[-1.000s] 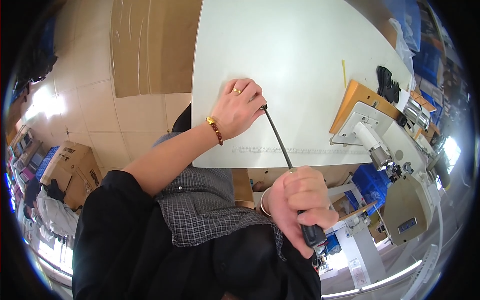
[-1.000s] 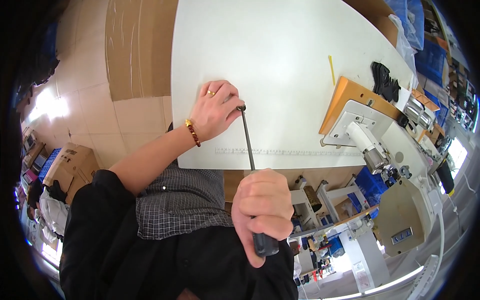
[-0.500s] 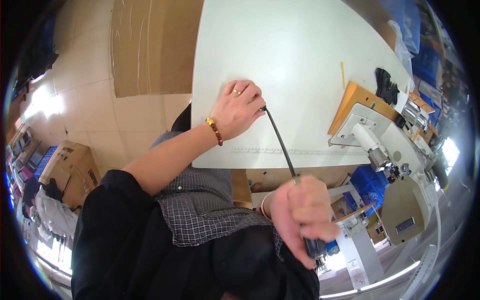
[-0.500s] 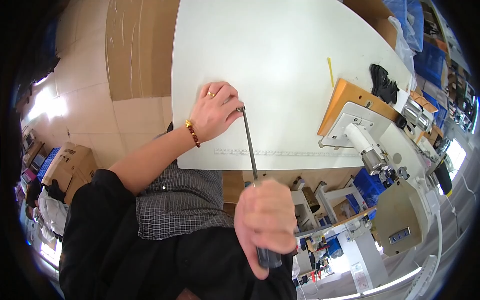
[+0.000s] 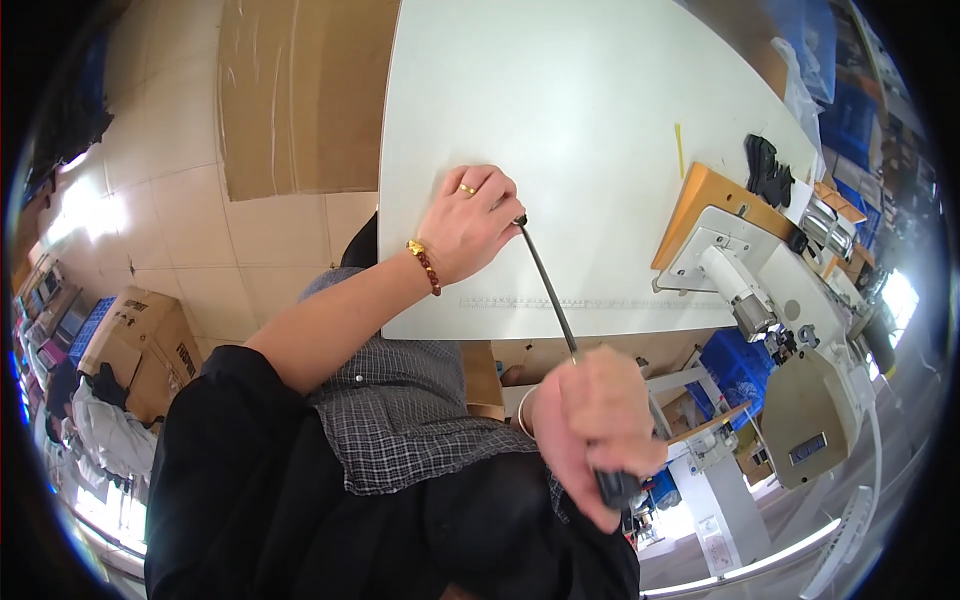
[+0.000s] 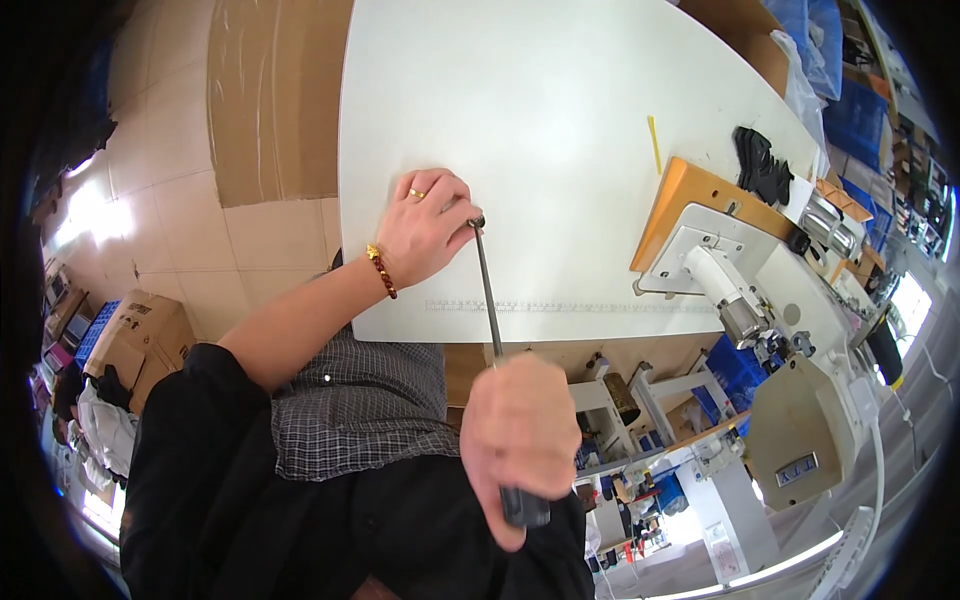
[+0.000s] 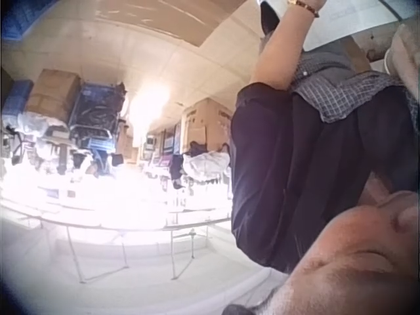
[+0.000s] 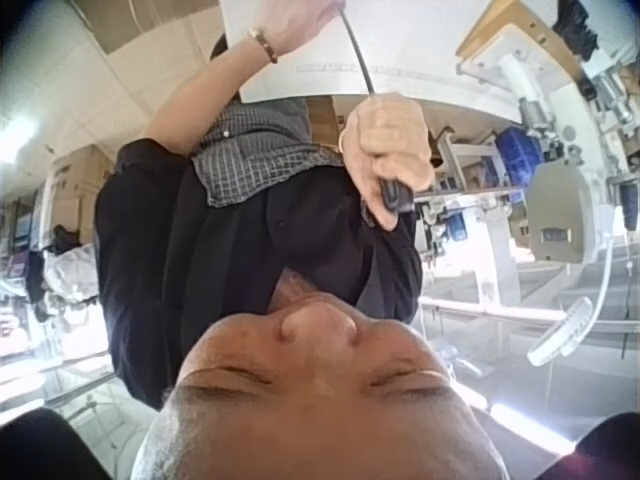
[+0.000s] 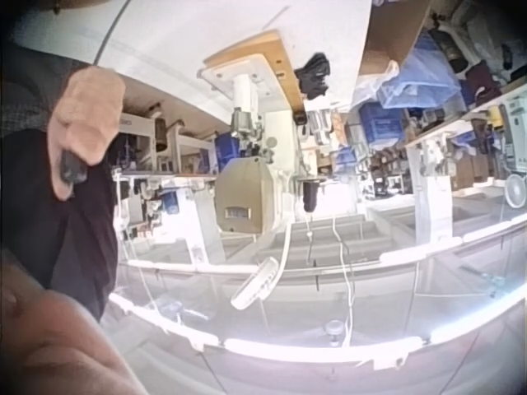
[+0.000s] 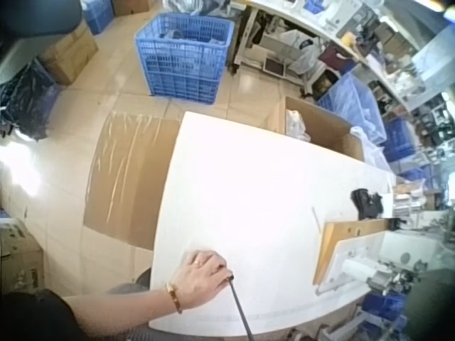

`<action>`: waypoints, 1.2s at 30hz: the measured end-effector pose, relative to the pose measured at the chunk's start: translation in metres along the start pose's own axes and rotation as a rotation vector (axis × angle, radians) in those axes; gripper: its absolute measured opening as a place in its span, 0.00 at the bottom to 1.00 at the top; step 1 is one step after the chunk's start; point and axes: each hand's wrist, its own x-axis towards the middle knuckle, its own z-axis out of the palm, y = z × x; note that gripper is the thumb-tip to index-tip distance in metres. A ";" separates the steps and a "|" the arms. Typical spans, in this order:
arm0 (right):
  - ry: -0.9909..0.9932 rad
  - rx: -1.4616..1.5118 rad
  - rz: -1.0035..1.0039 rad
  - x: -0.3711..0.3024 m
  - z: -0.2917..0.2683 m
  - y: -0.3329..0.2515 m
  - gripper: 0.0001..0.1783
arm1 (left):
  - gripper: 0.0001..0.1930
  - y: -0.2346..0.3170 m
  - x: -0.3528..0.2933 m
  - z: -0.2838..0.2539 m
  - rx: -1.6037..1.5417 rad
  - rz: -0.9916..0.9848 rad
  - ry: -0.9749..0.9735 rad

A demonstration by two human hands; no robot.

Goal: Stitching shoe components using an industrial sewing machine and adjusting the bobbin case with a screwdriver.

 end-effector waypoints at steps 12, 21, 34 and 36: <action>0.034 -0.047 -0.013 0.001 -0.001 -0.002 0.33 | 0.14 0.007 -0.003 -0.002 -0.017 -0.007 -0.030; -0.055 -0.022 0.021 0.002 -0.002 0.008 0.33 | 0.14 0.004 -0.001 -0.001 -0.006 0.008 -0.018; -0.028 0.012 0.014 0.001 0.000 -0.003 0.32 | 0.14 0.004 -0.004 0.000 0.007 -0.003 -0.012; 0.189 -0.004 -0.190 -0.013 0.003 0.004 0.33 | 0.13 0.000 -0.002 -0.001 0.006 0.002 -0.008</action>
